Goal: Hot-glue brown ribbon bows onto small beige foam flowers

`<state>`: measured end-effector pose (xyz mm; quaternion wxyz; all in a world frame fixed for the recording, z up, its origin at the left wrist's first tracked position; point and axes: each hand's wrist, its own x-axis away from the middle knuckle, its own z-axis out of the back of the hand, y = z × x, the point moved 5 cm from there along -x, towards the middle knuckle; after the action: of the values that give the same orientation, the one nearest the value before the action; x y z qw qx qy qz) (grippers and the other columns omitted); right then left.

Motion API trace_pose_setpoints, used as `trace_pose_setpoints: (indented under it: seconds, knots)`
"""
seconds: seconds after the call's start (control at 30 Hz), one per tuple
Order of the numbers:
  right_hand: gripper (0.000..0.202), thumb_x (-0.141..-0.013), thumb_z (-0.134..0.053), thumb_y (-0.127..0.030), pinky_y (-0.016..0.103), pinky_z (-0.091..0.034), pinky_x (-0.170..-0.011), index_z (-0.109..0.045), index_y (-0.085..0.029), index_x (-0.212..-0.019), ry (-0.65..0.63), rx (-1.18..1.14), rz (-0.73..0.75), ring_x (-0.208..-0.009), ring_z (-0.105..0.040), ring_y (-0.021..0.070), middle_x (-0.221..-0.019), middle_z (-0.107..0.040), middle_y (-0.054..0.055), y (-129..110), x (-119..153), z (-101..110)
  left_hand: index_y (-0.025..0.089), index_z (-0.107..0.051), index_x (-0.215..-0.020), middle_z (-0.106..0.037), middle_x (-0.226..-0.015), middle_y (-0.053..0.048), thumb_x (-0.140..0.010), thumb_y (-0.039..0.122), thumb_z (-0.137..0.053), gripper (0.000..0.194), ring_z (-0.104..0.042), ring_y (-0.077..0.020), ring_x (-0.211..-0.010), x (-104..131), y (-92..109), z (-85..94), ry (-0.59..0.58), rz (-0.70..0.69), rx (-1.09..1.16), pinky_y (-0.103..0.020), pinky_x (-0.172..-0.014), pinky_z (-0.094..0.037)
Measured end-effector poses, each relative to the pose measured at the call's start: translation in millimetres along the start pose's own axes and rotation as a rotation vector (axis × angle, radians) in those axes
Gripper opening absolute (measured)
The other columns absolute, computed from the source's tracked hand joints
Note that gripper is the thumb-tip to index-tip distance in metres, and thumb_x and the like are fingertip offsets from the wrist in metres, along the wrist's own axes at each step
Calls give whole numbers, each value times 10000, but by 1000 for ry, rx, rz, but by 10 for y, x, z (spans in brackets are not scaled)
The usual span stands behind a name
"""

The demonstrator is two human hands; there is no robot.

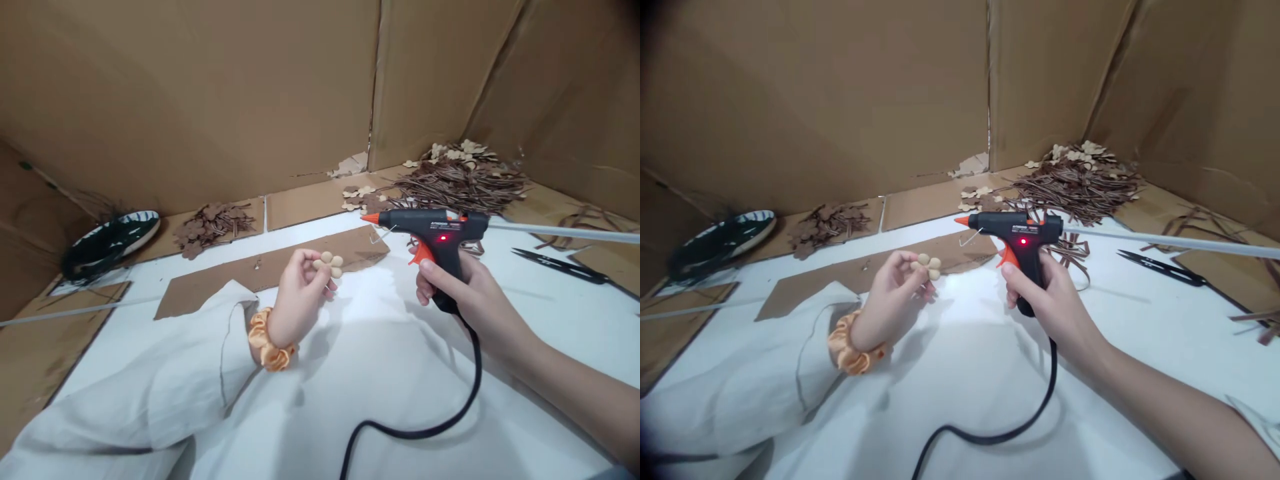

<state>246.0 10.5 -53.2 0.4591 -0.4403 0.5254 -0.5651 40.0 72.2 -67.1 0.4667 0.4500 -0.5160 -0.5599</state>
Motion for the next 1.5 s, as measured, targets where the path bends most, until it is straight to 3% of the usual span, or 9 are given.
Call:
trace_pose_setpoints:
  seconds: [0.17,0.37,0.47,0.6,0.73,0.83,0.97,1.23,1.5]
  knots:
    - [272,-822,-604,-476,231,-392,-539,-530,-214,-839,-40,-191,-56,-535,-461,103,-576,-459,-49,104,-7,-63,178,-512,-942,-656,-890,-42,-805,203,-562,148,-629,-124,-755,-257,-65,110,71,-247,-253,-254,-709,-478]
    - [302,-828,-599,-455,223,-391,-516,-484,-202,-710,-80,-213,-95,-519,-467,99,-559,-471,-39,201,-85,-56,176,-500,-978,-619,-768,-9,-791,166,-539,191,-617,-127,-714,-416,-217,207,45,-163,-242,-240,-656,-460]
    - [269,-843,-582,-451,218,-390,-532,-551,-193,-778,-96,-133,-67,-527,-472,95,-553,-488,-39,232,-155,-83,209,-452,-1047,-576,-701,37,-775,128,-536,296,-568,-94,-610,-414,-216,190,59,-136,-147,-200,-587,-428]
    - [278,-840,-585,-443,217,-369,-515,-603,-174,-904,-114,-86,-42,-529,-473,97,-552,-510,-36,255,-326,-200,210,-415,-962,-567,-729,40,-759,90,-508,253,-502,-57,-499,-438,-212,89,108,-82,60,-172,-503,-395]
    - [320,-800,-614,-465,220,-360,-481,-590,-156,-881,-152,-79,-70,-506,-473,98,-553,-516,-36,281,-505,-355,193,-459,-1009,-571,-731,27,-771,88,-501,263,-529,-62,-559,-446,-202,2,101,-115,84,-171,-553,-417]
    - [339,-795,-611,-480,218,-344,-467,-586,-147,-856,-191,10,-24,-496,-454,94,-535,-504,-39,294,-561,-408,193,-484,-1084,-556,-709,36,-765,61,-484,345,-512,-64,-563,-432,-232,32,80,-105,95,-179,-577,-418]
    - [361,-833,-559,-490,222,-338,-463,-593,-137,-899,-272,74,10,-489,-434,96,-528,-499,-39,350,-550,-416,167,-511,-1023,-567,-740,20,-753,67,-505,288,-516,-65,-571,-426,-288,96,77,-55,103,-195,-598,-432]
    - [340,-860,-525,-459,230,-329,-485,-618,-132,-862,-375,230,94,-503,-433,98,-548,-485,-27,336,-542,-442,159,-535,-1117,-591,-777,9,-728,91,-571,396,-537,-72,-620,-431,-293,52,27,-46,169,-221,-668,-454]
    - [314,-861,-518,-429,239,-353,-520,-614,-135,-807,-372,331,129,-536,-456,112,-571,-500,-13,332,-529,-421,131,-517,-1205,-590,-804,-2,-727,96,-599,486,-574,-87,-710,-431,-324,62,40,-4,141,-214,-702,-463]
